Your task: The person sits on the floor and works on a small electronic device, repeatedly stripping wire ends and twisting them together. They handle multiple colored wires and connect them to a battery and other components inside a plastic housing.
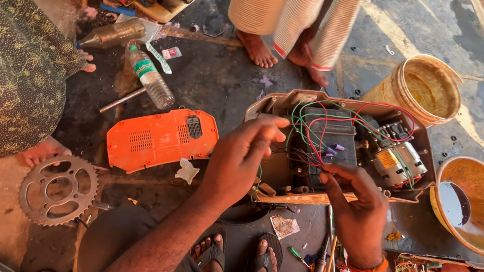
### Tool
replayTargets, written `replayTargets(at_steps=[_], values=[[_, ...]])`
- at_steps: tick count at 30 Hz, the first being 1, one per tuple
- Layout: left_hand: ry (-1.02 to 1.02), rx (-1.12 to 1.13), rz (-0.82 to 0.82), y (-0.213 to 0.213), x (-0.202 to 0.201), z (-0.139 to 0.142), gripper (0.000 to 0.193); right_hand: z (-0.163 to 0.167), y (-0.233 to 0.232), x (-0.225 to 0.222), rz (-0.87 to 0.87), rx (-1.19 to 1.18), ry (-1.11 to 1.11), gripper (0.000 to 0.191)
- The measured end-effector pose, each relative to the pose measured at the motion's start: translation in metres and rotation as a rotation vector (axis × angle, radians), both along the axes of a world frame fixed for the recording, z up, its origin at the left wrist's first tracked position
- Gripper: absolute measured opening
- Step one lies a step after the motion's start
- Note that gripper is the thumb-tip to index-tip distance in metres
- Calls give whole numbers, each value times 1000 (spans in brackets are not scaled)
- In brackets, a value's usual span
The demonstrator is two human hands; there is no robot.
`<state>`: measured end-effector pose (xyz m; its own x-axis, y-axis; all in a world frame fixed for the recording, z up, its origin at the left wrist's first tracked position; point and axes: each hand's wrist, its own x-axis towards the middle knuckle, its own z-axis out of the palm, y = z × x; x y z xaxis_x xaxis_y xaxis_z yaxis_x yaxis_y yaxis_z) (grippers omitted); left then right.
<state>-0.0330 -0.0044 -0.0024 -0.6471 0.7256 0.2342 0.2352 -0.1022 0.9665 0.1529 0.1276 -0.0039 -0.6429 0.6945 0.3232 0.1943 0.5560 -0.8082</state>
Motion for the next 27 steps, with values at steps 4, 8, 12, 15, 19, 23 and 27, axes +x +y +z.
replayTargets(at_steps=[4, 8, 12, 15, 19, 23, 27], values=[[310, 79, 61, -6, -6, 5, 27, 2, -2, 4, 2, 95, 2, 18], [453, -4, 112, -13, -19, 13, 25, 2, -5, 6, -8, 157, -21, 20], [149, -184, -84, -20, -30, 23, 32, -2, -6, 8, -13, 155, -20, 19], [167, -181, -233, -27, -43, 23, 46, -6, -6, 11, -14, 148, -13, 19], [-17, 61, -247, -33, -60, 5, 43, -11, -6, 14, -17, 147, -7, 20], [230, -256, 62, -28, -57, -26, 30, -12, -3, 15, 1, 145, 6, 20], [184, -394, -48, -17, -43, -54, 33, -12, 1, 14, 20, 181, -11, 18]])
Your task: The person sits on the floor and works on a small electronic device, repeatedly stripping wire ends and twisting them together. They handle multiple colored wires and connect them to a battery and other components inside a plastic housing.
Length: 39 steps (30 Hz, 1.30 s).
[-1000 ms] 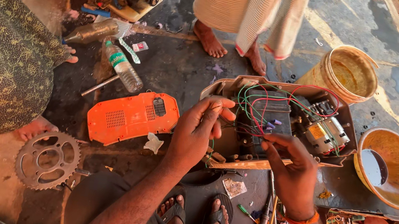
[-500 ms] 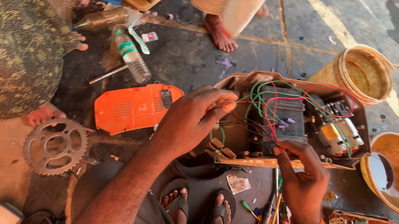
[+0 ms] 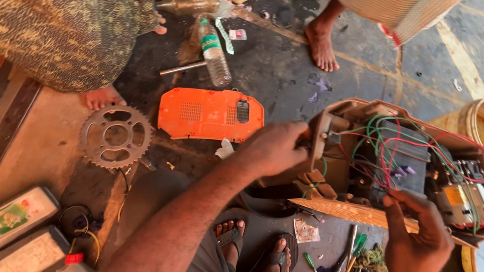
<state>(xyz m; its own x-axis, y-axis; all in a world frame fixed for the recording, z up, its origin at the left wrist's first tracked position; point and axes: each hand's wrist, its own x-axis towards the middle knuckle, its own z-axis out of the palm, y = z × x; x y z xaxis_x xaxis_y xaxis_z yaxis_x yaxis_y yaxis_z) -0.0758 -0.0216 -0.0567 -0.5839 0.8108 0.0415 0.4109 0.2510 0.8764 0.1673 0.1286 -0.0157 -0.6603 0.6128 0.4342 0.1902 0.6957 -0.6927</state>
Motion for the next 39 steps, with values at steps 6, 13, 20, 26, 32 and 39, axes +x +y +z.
replayTargets(at_steps=[6, 13, 20, 26, 32, 39], values=[[-135, 177, -73, 1, -6, -21, 40, -1, 5, -4, 17, -43, -5, 15], [-218, 94, -16, 2, -8, -31, 39, -6, 9, -5, 53, -81, 16, 15], [-230, 9, -54, -2, -22, -35, 35, -8, 8, -6, 30, -62, -5, 15], [-220, 0, -99, -8, -23, -33, 33, -1, -3, -8, 14, -41, -27, 21], [-317, -94, -143, -13, -29, -24, 34, 11, -13, -11, 43, 107, -73, 23], [-332, -298, -119, -5, -27, -24, 42, 16, -18, -12, 46, 123, -94, 22]])
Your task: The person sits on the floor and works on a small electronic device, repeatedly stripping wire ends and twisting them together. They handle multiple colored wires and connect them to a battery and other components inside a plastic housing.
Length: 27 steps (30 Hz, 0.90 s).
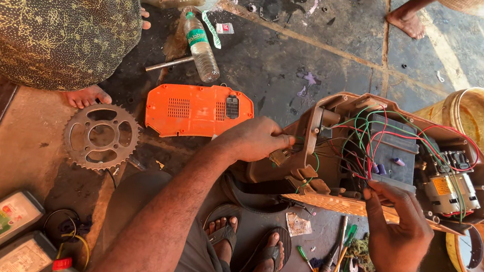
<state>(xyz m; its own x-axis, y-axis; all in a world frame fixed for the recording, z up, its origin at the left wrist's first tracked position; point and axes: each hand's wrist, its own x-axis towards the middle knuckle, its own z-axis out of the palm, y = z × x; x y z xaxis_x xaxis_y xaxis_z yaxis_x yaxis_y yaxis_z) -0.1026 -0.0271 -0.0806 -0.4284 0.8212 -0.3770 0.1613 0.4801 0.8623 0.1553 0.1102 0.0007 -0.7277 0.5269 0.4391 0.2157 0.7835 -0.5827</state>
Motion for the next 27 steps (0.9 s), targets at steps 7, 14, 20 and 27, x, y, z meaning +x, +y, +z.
replayTargets(at_steps=[7, 14, 20, 27], values=[[-271, 59, -18, 4, -3, -10, 42, 1, -2, 1, -5, 11, -16, 23], [-413, 50, 20, 5, -2, -4, 46, 11, -7, -5, 0, 65, -64, 24], [-338, 76, 6, 6, -1, -12, 39, 24, -28, -8, -33, 285, -97, 35], [8, 58, 2, 3, 2, -13, 30, 20, -63, -23, 77, 360, -63, 33]])
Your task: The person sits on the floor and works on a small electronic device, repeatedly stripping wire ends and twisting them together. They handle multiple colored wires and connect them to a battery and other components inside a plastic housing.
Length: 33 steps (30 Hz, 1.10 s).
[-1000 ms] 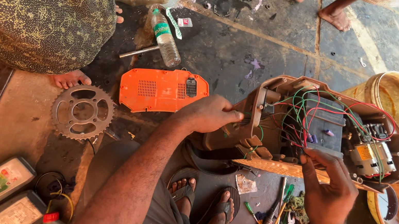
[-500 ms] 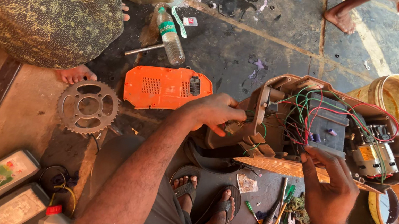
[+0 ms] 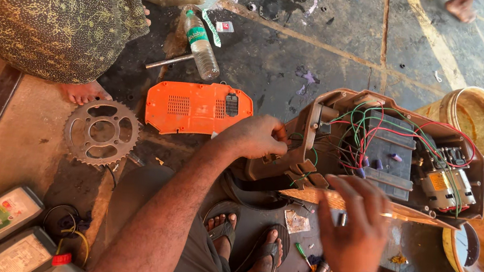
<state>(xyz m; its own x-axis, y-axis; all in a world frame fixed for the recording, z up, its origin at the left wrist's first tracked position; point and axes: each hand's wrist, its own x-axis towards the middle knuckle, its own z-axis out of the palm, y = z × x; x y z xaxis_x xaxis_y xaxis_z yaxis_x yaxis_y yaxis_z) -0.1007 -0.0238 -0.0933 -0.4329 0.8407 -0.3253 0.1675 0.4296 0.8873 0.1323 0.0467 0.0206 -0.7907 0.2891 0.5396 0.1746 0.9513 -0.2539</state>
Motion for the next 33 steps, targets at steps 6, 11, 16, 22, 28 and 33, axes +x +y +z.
replayTargets(at_steps=[6, 11, 16, 22, 28, 33], values=[[146, 103, 202, -11, 6, 7, 28, -9, -10, -16, 114, 46, -51, 40], [88, 95, 454, -11, 17, 16, 27, -20, -14, -15, 98, -28, -106, 46], [-46, 103, 381, -19, 25, 25, 18, -30, -13, -12, 110, 17, -72, 42], [47, 128, 221, -19, 28, 36, 18, -25, -14, -8, 121, -51, -48, 42], [225, 147, 306, -21, 34, 42, 18, -1, 20, -10, -103, 5, 36, 40], [271, 212, 375, -16, 34, 27, 17, 8, 49, -14, -139, 51, -100, 24]])
